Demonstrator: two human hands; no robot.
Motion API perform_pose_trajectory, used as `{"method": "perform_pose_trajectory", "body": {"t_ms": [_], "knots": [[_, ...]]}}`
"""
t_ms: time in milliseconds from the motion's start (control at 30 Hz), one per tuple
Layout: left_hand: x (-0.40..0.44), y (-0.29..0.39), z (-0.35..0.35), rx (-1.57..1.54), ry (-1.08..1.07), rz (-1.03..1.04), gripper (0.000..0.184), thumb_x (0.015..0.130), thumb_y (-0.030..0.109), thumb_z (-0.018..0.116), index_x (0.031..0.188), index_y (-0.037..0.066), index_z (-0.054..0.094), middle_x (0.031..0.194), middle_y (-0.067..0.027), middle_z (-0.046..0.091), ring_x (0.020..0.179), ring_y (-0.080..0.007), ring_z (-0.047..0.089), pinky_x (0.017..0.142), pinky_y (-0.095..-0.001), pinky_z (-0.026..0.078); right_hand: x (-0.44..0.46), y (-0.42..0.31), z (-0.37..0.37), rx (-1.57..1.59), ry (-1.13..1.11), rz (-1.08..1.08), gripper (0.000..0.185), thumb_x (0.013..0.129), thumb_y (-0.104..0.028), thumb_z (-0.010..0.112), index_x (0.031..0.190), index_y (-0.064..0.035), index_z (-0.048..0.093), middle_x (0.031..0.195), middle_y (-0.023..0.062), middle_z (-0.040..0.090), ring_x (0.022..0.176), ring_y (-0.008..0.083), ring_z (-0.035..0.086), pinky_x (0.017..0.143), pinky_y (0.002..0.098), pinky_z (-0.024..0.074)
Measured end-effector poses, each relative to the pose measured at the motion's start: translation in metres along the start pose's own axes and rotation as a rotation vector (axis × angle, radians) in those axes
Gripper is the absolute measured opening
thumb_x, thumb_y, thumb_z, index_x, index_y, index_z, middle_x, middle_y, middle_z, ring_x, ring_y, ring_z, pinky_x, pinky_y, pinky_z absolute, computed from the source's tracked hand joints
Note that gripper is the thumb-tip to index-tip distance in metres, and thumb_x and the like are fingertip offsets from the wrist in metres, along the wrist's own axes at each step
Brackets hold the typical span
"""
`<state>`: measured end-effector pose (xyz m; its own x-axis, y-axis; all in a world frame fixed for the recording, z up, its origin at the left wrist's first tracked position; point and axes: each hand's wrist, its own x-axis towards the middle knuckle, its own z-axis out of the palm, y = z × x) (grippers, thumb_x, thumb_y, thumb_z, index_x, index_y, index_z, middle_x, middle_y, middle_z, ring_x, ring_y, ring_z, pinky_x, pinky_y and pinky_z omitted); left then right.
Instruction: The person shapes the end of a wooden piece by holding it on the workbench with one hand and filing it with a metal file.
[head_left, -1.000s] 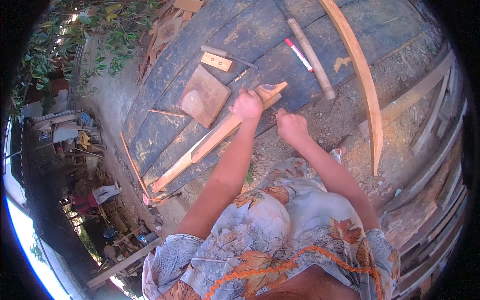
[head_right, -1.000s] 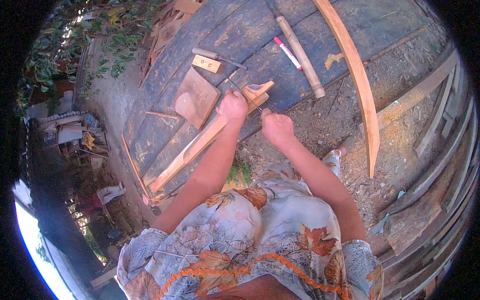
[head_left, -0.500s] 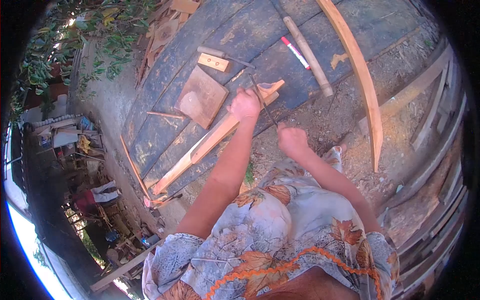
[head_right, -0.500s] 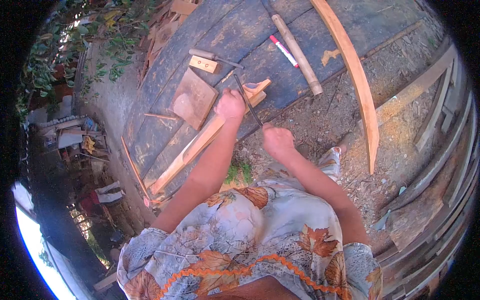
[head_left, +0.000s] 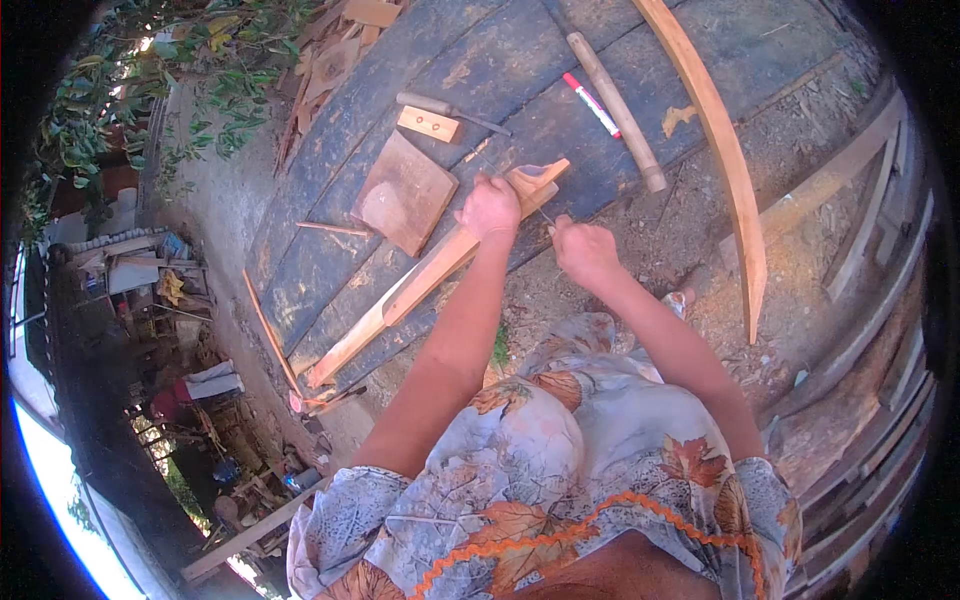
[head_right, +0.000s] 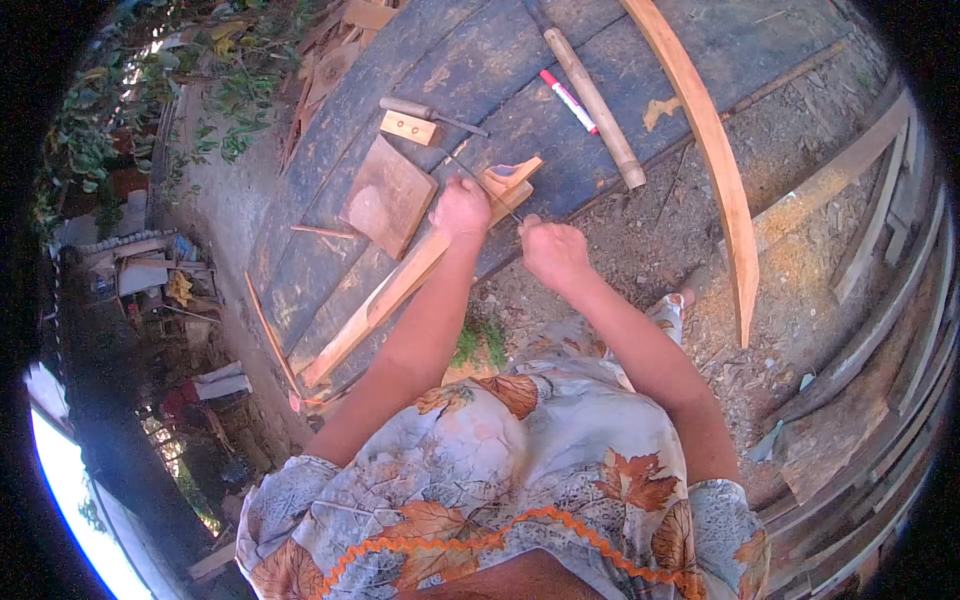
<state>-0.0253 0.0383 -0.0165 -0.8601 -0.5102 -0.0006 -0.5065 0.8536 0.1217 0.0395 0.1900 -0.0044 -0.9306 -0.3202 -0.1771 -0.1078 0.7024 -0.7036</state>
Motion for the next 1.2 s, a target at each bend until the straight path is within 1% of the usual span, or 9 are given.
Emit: {"method": "perform_pose_trajectory", "body": {"t_ms": [333,433,567,633,733,933,1067,1133,1200], "knots": [[0.000,0.000,0.001,0.015,-0.004,-0.002,0.034,0.086,0.028,0.038,0.099,0.006,0.060,0.082,-0.0208,0.067,0.082,-0.0365,0.065,0.088,-0.0512,0.037,-0.011,0.005,0.005,-0.057,-0.060,-0.008,0.014,0.081,-0.009,0.046,0.087,0.0005,0.055,0.071,0.0218,0.064,0.070,0.0368,0.065,0.064,0.0466,0.0511],[0.000,0.000,0.000,0.013,-0.005,-0.004,0.034,0.086,0.029,0.038,0.099,0.006,0.060,0.082,-0.0211,0.067,0.082,-0.0364,0.065,0.088,-0.0513,0.037,-0.009,0.008,0.005,-0.067,-0.054,0.003,0.022,0.090,-0.019,0.042,0.088,-0.0012,0.054,0.069,0.0214,0.063,0.069,0.0364,0.064,0.064,0.0486,0.0490],[-0.001,0.001,-0.001,0.026,-0.015,0.001,0.035,0.086,0.029,0.038,0.100,0.006,0.060,0.082,-0.0212,0.067,0.082,-0.0361,0.065,0.088,-0.0513,0.037,0.002,0.002,0.007,-0.082,-0.063,-0.006,0.022,0.090,-0.018,0.042,0.088,-0.0010,0.055,0.070,0.0212,0.063,0.070,0.0364,0.064,0.065,0.0483,0.0491],[-0.001,0.001,-0.002,0.013,-0.008,0.002,0.035,0.085,0.029,0.038,0.101,0.006,0.060,0.082,-0.0213,0.067,0.082,-0.0360,0.065,0.088,-0.0514,0.037,0.020,-0.009,0.005,0.000,-0.013,0.008,0.013,0.078,-0.006,0.046,0.085,0.0009,0.056,0.078,0.0235,0.064,0.077,0.0349,0.066,0.071,0.0453,0.0504],[0.000,0.002,-0.002,0.033,-0.028,0.000,0.036,0.085,0.029,0.038,0.104,0.006,0.060,0.083,-0.0212,0.067,0.082,-0.0359,0.065,0.089,-0.0517,0.037,0.022,-0.011,0.006,0.029,-0.021,0.029,0.014,0.078,-0.006,0.046,0.085,0.0008,0.056,0.078,0.0235,0.064,0.078,0.0348,0.066,0.072,0.0448,0.0502],[0.001,0.001,0.000,0.030,-0.019,-0.012,0.035,0.085,0.028,0.039,0.102,0.006,0.060,0.086,-0.0212,0.067,0.084,-0.0358,0.065,0.089,-0.0522,0.037,-0.021,0.012,0.012,-0.103,-0.054,0.040,0.017,0.086,-0.015,0.046,0.087,-0.0016,0.056,0.067,0.0205,0.063,0.067,0.0360,0.065,0.062,0.0470,0.0503],[0.001,0.003,-0.003,0.023,-0.053,-0.006,0.034,0.085,0.028,0.038,0.100,0.006,0.060,0.086,-0.0214,0.067,0.086,-0.0357,0.065,0.089,-0.0520,0.037,0.009,0.002,0.012,-0.071,0.011,0.012,0.017,0.086,-0.016,0.046,0.087,-0.0018,0.056,0.067,0.0204,0.062,0.066,0.0363,0.064,0.061,0.0466,0.0503],[0.003,0.001,-0.002,0.046,-0.067,-0.011,0.034,0.086,0.028,0.038,0.100,0.006,0.060,0.085,-0.0213,0.067,0.085,-0.0358,0.065,0.089,-0.0514,0.038,0.031,-0.006,0.017,-0.024,0.002,-0.022,0.016,0.075,-0.006,0.048,0.087,0.0014,0.057,0.073,0.0231,0.064,0.072,0.0379,0.065,0.067,0.0467,0.0504],[0.003,0.001,-0.003,0.039,-0.061,-0.002,0.034,0.086,0.029,0.038,0.100,0.006,0.060,0.084,-0.0211,0.067,0.084,-0.0358,0.065,0.088,-0.0508,0.038,0.029,-0.009,0.015,0.012,0.036,0.008,0.015,0.075,-0.006,0.049,0.086,0.0013,0.057,0.073,0.0231,0.064,0.072,0.0379,0.065,0.067,0.0466,0.0504]]}}
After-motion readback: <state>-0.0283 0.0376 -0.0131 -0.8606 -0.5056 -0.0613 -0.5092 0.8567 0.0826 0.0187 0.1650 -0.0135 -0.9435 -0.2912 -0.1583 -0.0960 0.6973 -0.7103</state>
